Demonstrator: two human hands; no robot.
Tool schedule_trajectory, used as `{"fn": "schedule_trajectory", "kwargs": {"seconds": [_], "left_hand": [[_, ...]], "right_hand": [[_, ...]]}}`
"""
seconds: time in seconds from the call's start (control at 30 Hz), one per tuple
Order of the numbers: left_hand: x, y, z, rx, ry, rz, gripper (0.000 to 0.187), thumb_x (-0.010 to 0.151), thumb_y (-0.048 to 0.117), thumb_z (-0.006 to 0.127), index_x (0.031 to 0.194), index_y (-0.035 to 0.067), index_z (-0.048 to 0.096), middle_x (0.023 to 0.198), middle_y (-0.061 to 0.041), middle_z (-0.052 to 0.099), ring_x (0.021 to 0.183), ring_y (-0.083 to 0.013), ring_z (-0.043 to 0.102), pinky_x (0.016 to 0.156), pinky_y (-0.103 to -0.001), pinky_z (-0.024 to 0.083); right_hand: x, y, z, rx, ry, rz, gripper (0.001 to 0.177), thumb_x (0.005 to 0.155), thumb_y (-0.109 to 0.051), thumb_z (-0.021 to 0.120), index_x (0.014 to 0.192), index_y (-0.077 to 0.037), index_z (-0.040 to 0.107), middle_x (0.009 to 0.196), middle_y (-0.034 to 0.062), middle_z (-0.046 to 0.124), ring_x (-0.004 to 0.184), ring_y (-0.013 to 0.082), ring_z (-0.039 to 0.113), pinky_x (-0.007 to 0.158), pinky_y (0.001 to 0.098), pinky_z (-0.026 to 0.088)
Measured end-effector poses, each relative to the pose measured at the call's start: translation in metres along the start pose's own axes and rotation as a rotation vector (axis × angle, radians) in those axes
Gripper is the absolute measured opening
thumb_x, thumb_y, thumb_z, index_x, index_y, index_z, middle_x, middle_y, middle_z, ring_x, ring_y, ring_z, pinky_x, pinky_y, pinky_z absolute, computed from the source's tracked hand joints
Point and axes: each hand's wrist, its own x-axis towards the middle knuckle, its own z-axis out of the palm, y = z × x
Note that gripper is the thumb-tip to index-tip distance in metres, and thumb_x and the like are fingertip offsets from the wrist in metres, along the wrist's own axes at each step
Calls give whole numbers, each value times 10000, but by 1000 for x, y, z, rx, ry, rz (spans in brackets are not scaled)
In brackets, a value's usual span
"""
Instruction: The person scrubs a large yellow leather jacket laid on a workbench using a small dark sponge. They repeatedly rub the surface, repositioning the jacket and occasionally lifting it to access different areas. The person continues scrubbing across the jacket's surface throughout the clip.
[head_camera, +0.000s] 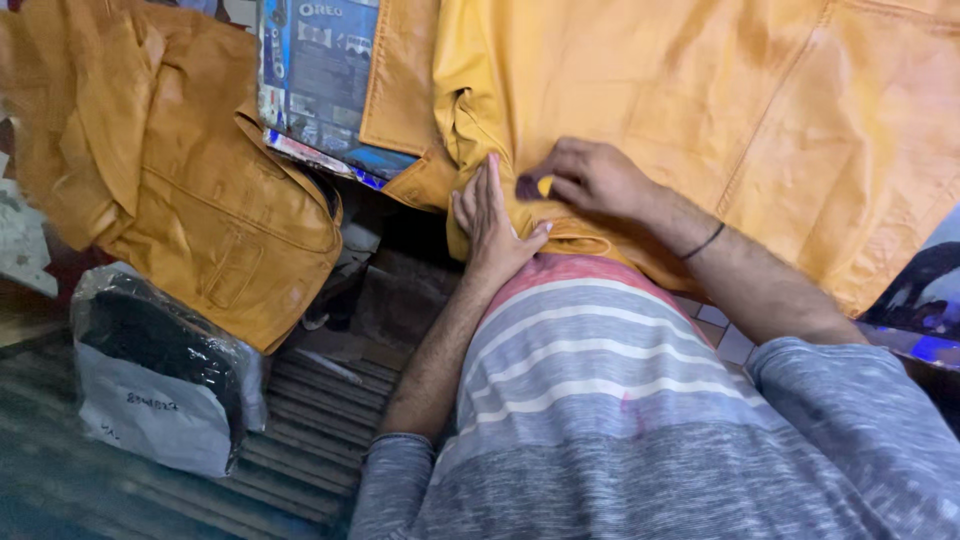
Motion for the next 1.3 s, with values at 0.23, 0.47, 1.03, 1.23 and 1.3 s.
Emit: {"fn": "schedule_trajectory", "kwargs": {"seconds": [0.23, 0.47, 1.03, 1.23, 1.3], "left_hand": [[-3, -5, 1, -4, -14, 27, 1347, 661, 369, 928, 1635, 74, 46, 1646, -207, 277, 1529, -381, 242, 1212, -711, 50], [-7, -8, 5, -24, -37, 10, 1359, 658, 372, 933, 1642, 85, 39, 1649, -204, 274, 1542, -375, 234, 1210, -716, 40], [6, -17, -24, 65, -188, 773, 391, 864, 417, 767, 1180, 189, 738, 1313, -32, 600, 1291, -259, 502, 1104, -514, 363], [8, -25, -17, 58, -139, 816, 176, 889, 321, 729, 1033, 220, 737, 1153, -6, 618, 1183, -229, 565, 1056, -482, 425], [9, -23, -15, 56, -107, 836, 176, 883, 336, 702, 1025, 239, 737, 1146, -20, 614, 1180, -243, 564, 1049, -489, 430]], "right_hand": [[18, 12, -9, 176, -288, -111, 283, 849, -27, 711, 1122, -100, 727, 1026, 95, 680, 981, 294, 679, 865, 397, 553], [13, -1, -14, -18, -63, -45, 280, 888, -32, 718, 1160, -99, 721, 1073, 99, 678, 1011, 302, 670, 890, 399, 558], [-124, 43, 8, 426, 764, 350, 279, 1026, 12, 664, 1301, 11, 617, 1219, 49, 640, 1181, 149, 608, 1090, 294, 482], [-151, 58, -12, 522, 1065, 343, 282, 1044, -63, 684, 1312, -3, 619, 1244, 41, 659, 1158, 139, 604, 1070, 301, 487], [-140, 39, -4, 112, 1003, 303, 244, 1085, -11, 653, 1325, 15, 612, 1321, 57, 642, 1252, 165, 597, 1153, 328, 462]]}}
